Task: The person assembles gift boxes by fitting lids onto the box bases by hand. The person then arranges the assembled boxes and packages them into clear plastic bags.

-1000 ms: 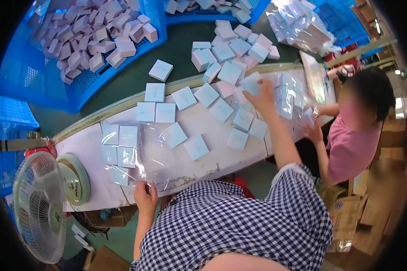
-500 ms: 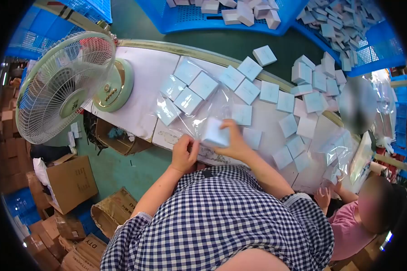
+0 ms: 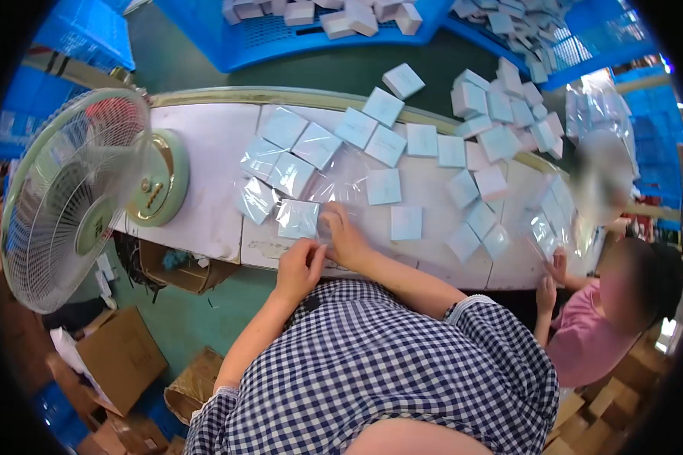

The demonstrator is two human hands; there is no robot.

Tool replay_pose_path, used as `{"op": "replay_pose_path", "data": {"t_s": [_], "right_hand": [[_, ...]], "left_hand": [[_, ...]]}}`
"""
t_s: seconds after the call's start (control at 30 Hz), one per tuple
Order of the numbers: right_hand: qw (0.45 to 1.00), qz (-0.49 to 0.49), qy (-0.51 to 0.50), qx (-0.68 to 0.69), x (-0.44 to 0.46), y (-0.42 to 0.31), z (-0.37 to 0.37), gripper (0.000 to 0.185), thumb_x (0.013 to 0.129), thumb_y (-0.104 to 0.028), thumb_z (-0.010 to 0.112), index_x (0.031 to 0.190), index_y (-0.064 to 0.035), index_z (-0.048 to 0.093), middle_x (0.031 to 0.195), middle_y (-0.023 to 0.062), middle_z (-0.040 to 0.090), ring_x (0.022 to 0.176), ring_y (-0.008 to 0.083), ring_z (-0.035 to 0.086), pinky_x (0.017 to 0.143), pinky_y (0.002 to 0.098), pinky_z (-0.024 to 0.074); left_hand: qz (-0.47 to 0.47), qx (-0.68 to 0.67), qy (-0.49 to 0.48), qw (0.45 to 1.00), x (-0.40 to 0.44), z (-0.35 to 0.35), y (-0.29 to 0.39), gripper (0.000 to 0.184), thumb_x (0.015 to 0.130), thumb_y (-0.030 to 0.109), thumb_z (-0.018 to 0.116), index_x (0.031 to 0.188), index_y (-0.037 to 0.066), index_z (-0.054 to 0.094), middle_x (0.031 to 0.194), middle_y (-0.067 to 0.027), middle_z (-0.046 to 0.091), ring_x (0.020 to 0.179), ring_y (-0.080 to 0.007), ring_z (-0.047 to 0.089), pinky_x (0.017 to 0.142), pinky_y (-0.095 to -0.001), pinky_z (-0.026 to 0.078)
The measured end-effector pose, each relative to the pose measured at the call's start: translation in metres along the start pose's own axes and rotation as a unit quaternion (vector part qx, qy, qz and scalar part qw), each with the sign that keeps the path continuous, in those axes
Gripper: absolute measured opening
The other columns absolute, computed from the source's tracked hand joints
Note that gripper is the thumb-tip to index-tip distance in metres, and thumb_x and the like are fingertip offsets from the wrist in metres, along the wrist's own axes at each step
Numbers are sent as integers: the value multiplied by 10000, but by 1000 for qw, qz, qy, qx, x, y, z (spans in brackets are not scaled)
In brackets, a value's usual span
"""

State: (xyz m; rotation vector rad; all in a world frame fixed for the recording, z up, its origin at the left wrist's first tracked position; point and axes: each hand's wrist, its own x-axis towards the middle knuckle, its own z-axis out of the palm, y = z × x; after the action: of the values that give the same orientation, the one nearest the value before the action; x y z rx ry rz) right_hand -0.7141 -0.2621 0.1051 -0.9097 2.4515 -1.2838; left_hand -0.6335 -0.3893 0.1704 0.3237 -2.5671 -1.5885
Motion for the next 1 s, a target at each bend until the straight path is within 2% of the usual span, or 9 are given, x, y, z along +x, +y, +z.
{"op": "replay_pose_path", "data": {"t_s": [0.07, 0.13, 0.2, 0.4, 0.57, 0.7, 0.77, 0.83, 1.0], "right_hand": [[962, 111, -248, 8, 2, 1, 1, 394, 768, -243, 715, 1088, -42, 603, 1204, 216, 572, 1087, 376, 566, 852, 440, 474], [931, 129, -288, 185, 3, 0, 15, 280, 812, -255, 655, 976, -32, 609, 1045, 193, 627, 983, 352, 601, 783, 441, 470], [965, -28, -203, 164, -3, 39, 72, 247, 836, -252, 608, 927, -22, 606, 987, 194, 623, 943, 369, 601, 773, 434, 475], [982, -38, -183, 16, 0, 3, 30, 213, 814, -194, 631, 926, -18, 590, 965, 185, 616, 913, 381, 600, 781, 446, 477], [965, 59, -238, 94, 7, -1, 29, 689, 818, -181, 626, 1437, -70, 344, 1277, 220, 567, 1099, 440, 564, 872, 459, 485], [973, 79, -216, -1, -4, 2, 21, 495, 840, -168, 605, 1308, -39, 507, 1168, 194, 617, 1062, 382, 580, 915, 432, 463], [970, -89, -191, -122, -29, 15, -32, 286, 855, -152, 574, 1121, -54, 614, 1058, 174, 637, 1027, 328, 604, 871, 431, 473], [970, -32, 164, -179, -52, 18, -109, 323, 751, -182, 710, 1036, -53, 629, 1045, 121, 617, 1086, 308, 568, 938, 452, 432], [850, 222, 275, -390, -67, 130, -248, 722, 679, -280, 815, 1273, -38, 484, 1303, 222, 463, 1220, 363, 457, 1002, 464, 384]], "left_hand": [[-12, 1, -24, 1000, -9, -9, -8, 124, 885, 123, 660, 860, 21, 595, 688, -145, 587, 585, -284, 581, 536, -359, 450], [4, 25, -43, 999, -10, 4, -20, 122, 880, 118, 665, 858, 22, 594, 674, -139, 589, 565, -265, 576, 523, -342, 444], [14, 35, -51, 998, -5, 3, -19, 126, 883, 114, 665, 846, 23, 586, 671, -126, 591, 548, -235, 570, 510, -325, 437], [-1, 81, -48, 996, -3, -28, -17, 132, 874, 90, 670, 820, 30, 565, 667, -103, 576, 540, -219, 562, 512, -327, 442], [77, 92, -61, 991, -8, -17, -15, 122, 858, 54, 664, 813, 26, 554, 675, -118, 547, 543, -240, 541, 510, -333, 428], [65, 80, -84, 991, 2, -11, -18, 141, 863, 66, 652, 794, 17, 540, 670, -130, 537, 549, -257, 535, 515, -349, 423], [14, 96, -89, 991, -3, -19, -25, 168, 868, 88, 644, 771, 15, 529, 677, -145, 538, 564, -300, 545, 521, -373, 429], [27, 93, -92, 991, 7, -17, -21, 168, 871, 94, 639, 772, 15, 529, 677, -149, 541, 562, -304, 543, 522, -374, 428], [0, 118, -117, 986, 4, -16, -24, 154, 850, 95, 642, 768, 19, 536, 666, -152, 556, 577, -315, 563, 529, -387, 438]]}}
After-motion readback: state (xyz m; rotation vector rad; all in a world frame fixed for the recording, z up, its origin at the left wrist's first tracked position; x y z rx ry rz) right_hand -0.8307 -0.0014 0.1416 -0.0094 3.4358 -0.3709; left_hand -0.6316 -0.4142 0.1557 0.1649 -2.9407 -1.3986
